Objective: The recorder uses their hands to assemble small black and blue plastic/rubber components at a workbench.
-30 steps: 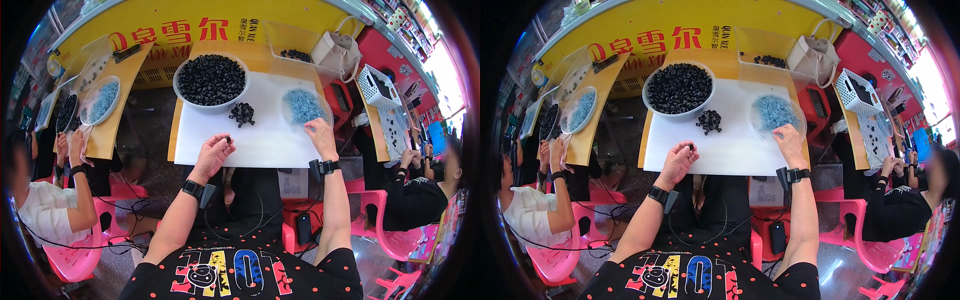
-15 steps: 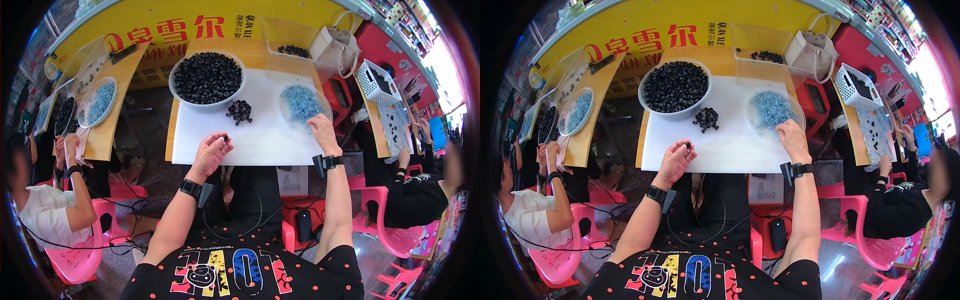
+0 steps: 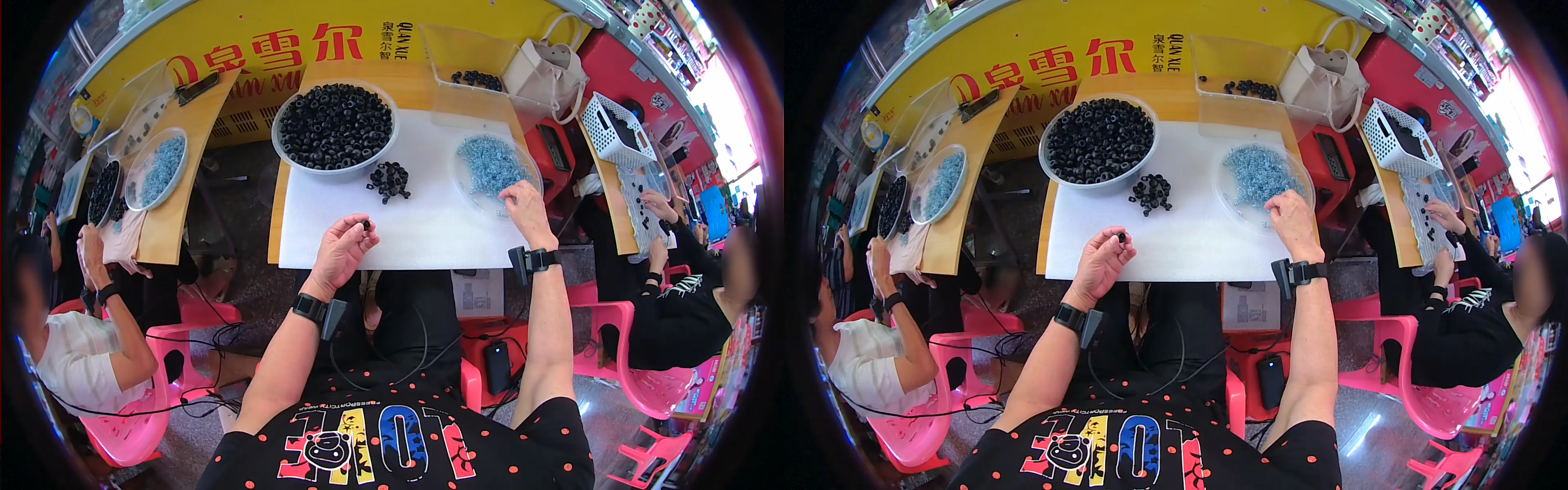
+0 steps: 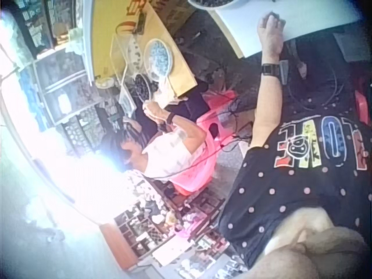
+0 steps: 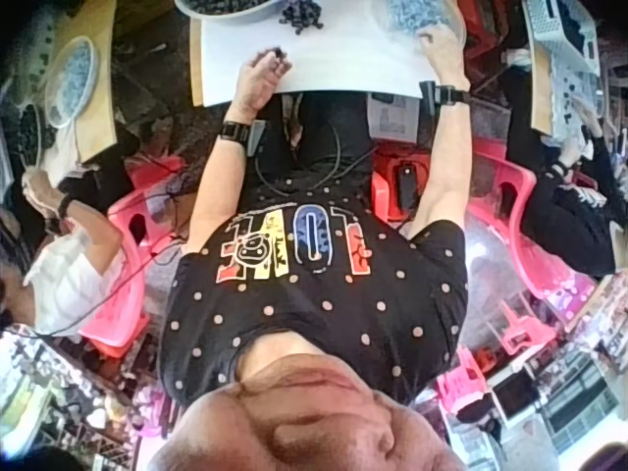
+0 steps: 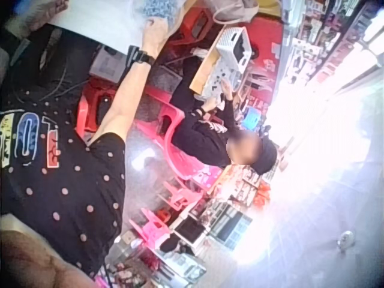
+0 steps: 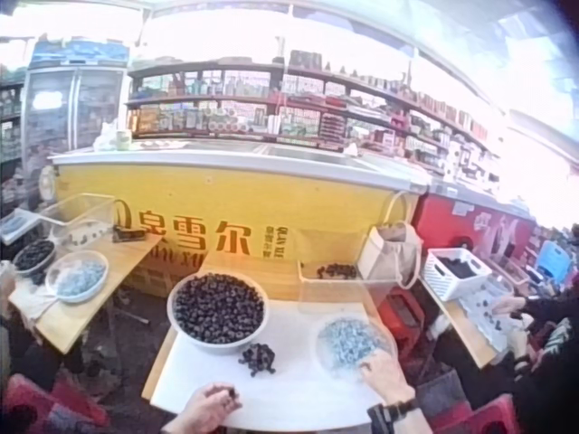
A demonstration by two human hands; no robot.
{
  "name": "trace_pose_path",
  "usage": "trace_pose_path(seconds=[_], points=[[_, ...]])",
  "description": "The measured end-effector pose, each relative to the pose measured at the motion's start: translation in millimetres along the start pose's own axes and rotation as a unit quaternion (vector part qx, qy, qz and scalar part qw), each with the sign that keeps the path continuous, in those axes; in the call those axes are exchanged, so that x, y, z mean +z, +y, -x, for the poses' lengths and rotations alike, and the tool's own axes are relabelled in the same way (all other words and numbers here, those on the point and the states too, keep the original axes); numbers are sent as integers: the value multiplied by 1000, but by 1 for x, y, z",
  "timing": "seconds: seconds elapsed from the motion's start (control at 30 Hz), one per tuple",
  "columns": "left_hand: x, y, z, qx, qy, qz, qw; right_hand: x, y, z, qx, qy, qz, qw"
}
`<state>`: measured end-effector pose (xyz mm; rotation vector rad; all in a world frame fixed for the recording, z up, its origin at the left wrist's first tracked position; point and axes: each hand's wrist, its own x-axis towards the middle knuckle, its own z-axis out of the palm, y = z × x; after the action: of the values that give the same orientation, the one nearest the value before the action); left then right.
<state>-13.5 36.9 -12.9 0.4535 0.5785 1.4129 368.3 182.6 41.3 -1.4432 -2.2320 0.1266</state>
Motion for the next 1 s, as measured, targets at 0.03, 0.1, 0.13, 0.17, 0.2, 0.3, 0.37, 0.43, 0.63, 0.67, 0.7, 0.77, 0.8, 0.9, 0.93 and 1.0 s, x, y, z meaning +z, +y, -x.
trace_pose_path(seconds=[0.03, 0.1, 0.13, 0.17, 0.2, 0.3, 0.37, 0.43, 0.63, 0.67, 0.7, 0.77, 0.8, 0.9, 0.93, 1.0], points=[[0, 0, 1, 1, 0, -1, 1000, -2, 1, 1, -5, 3, 3, 1000], [-1, 0, 1, 5, 2, -5, 1000, -12, 1, 2, 26, -56, 23, 998], [-2, 0, 1, 5, 2, -9, 1000, -16, 0, 2, 42, -86, 33, 995], [-2, 0, 1, 4, 2, -12, 1000, -22, -2, 4, 38, -99, 38, 994], [-1, 0, 1, 3, 3, -13, 1000, -26, -5, 5, 34, -111, 43, 992], [0, 0, 1, 0, -1, -16, 1000, -24, -2, 8, -8, -114, 42, 993], [0, 1, 2, 3, -8, -17, 1000, -18, 2, 8, -28, -112, 41, 992], [0, 0, 0, 1, -7, -8, 1000, -15, 6, 8, -29, -120, 45, 991], [0, 1, 2, 2, 5, -16, 1000, -22, -8, 2, 14, -166, 117, 979], [1, 1, 2, 2, 4, -14, 1000, -21, -6, 3, 28, -175, 112, 978], [1, 0, 2, 1, 4, -14, 1000, -19, -3, 3, 42, -184, 108, 976], [0, 1, 2, 1, 2, -15, 1000, -17, -2, 3, 42, -172, 91, 980], [0, 1, 2, 3, 4, -16, 1000, -16, -5, 4, 28, -152, 78, 985], [-1, 0, 2, 3, 5, -18, 1000, -13, -2, 5, -2, -144, 33, 989], [0, 0, 2, 3, 4, -18, 1000, -12, 0, 5, -9, -150, 16, 989], [0, -1, 3, 1, 3, -17, 1000, -10, 5, 7, -29, -151, 31, 988]])
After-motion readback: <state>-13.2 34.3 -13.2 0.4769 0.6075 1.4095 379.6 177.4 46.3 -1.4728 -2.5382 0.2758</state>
